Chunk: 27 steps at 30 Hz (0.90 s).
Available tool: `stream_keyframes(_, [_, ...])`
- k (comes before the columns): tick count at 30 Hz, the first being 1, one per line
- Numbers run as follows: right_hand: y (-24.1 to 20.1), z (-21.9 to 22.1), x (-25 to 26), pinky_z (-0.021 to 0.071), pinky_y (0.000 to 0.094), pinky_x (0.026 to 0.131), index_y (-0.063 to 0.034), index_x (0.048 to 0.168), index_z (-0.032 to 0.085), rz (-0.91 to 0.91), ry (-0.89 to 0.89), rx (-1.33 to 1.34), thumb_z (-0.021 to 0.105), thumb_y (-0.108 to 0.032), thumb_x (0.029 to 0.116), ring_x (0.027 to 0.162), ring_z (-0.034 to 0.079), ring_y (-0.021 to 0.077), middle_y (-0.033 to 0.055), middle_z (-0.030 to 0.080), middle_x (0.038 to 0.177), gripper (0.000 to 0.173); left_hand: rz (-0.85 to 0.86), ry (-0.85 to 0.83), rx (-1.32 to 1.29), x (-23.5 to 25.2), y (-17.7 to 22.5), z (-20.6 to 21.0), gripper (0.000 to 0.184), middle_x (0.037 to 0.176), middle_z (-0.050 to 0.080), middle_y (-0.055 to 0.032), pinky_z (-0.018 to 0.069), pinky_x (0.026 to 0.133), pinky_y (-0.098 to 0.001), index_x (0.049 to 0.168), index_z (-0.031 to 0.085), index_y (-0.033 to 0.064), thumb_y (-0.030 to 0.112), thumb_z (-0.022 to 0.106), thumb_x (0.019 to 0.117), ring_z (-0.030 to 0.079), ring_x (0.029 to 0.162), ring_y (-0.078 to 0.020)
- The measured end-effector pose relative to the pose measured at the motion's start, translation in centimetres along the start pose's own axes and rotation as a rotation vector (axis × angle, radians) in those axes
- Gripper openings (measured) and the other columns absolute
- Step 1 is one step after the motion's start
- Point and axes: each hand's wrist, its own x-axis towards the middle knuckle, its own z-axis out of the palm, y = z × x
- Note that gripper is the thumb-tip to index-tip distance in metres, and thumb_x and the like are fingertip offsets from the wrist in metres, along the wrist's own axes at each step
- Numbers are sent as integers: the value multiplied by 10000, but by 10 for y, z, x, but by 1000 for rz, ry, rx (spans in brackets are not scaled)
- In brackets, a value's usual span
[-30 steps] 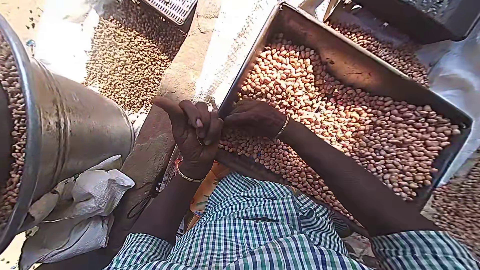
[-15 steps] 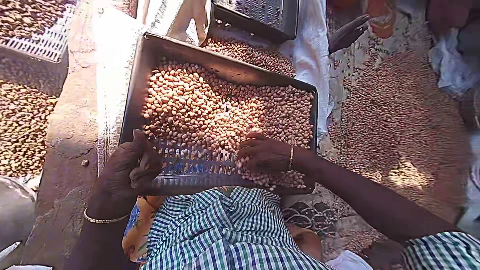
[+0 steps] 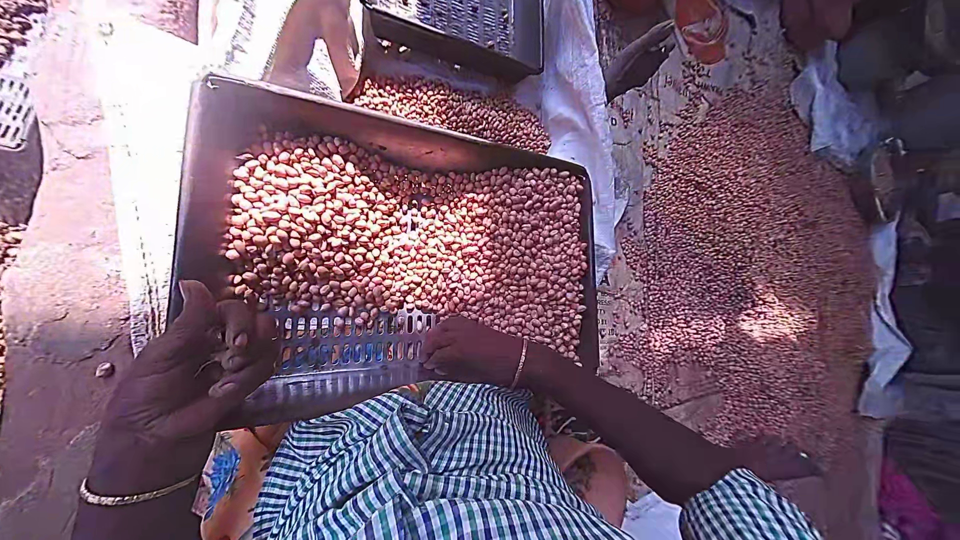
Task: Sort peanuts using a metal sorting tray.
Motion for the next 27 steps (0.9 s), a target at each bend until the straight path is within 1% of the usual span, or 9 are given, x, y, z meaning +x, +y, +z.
stream_keyframes(5, [-15, -61, -74, 268, 649, 1150, -27, 1018, 786, 439, -297, -150, 621, -52, 974, 1362, 509, 410, 141, 701, 1267, 172, -28, -48, 23, -1, 1, -4, 389, 737, 644, 29, 483, 483, -103, 851, 714, 82, 397, 562, 1021, 606, 559, 3])
stream_keyframes(6, [-16, -76, -84, 256, 660, 1137, -64, 981, 804, 498, -248, -192, 654, -47, 953, 1342, 528, 389, 109, 724, 1224, 154, -27, -42, 20, -2, 1, -5, 382, 724, 636, 34, 475, 470, -97, 848, 709, 81, 384, 560, 1026, 598, 543, 11])
stream_keyframes(9, [8, -98, -86, 474, 575, 991, -15, 885, 793, 350, 364, -352, 692, 36, 866, 1094, 685, 386, 168, 752, 1049, 116, -11, 7, 5, -3, 0, -5, 372, 678, 604, 48, 452, 443, -91, 821, 706, 82, 369, 576, 1019, 565, 506, 25])
stream_keyframes(12, [40, -92, -32, 516, 435, 1018, 114, 1014, 747, 375, 785, -357, 611, 56, 932, 1132, 682, 420, 283, 706, 1175, 170, 18, 53, 56, -3, 0, -3, 364, 659, 585, 69, 441, 428, -89, 798, 694, 101, 374, 585, 1013, 545, 487, 38])
stream_keyframes(16, [73, -77, -6, 500, 482, 1038, 140, 1029, 728, 438, 848, -385, 620, 51, 929, 1177, 652, 461, 305, 669, 1251, 172, 84, 44, 113, -5, -2, 1, 349, 707, 629, 60, 449, 451, -88, 837, 715, 107, 385, 587, 1006, 562, 512, 34])
stream_keyframes(20, [37, -75, -1, 487, 209, 1020, 64, 997, 681, 295, 1116, -7, 635, -26, 962, 1180, 620, 95, 134, 673, 1206, 107, 105, 65, 215, -5, -3, 7, 366, 722, 662, 63, 447, 459, -83, 876, 740, 126, 431, 579, 998, 572, 522, 42])
stream_keyframes(21, [16, -69, 15, 501, 192, 1008, 75, 991, 685, 175, 1160, 93, 650, -10, 952, 1171, 627, 74, 126, 683, 1176, 100, 79, 95, 263, -5, -3, 9, 388, 737, 678, 44, 452, 456, -82, 916, 752, 110, 444, 570, 996, 578, 520, 40])
stream_keyframes(24, [-42, -32, 74, 556, 286, 955, 137, 979, 725, -104, 981, 270, 726, 11, 873, 1101, 707, 247, 250, 724, 1118, 164, -100, 104, 430, 2, -2, 10, 528, 904, 770, -25, 462, 467, -79, 1120, 761, 92, 509, 446, 1041, 599, 528, 44])
stream_keyframes(27, [-23, -30, 80, 559, 296, 958, 123, 948, 752, -57, 993, 168, 691, 37, 881, 1071, 727, 280, 259, 734, 1104, 125, -81, 165, 421, 1, -2, 11, 468, 706, 685, 45, 427, 421, -81, 913, 762, 114, 483, 500, 1031, 548, 474, 51])
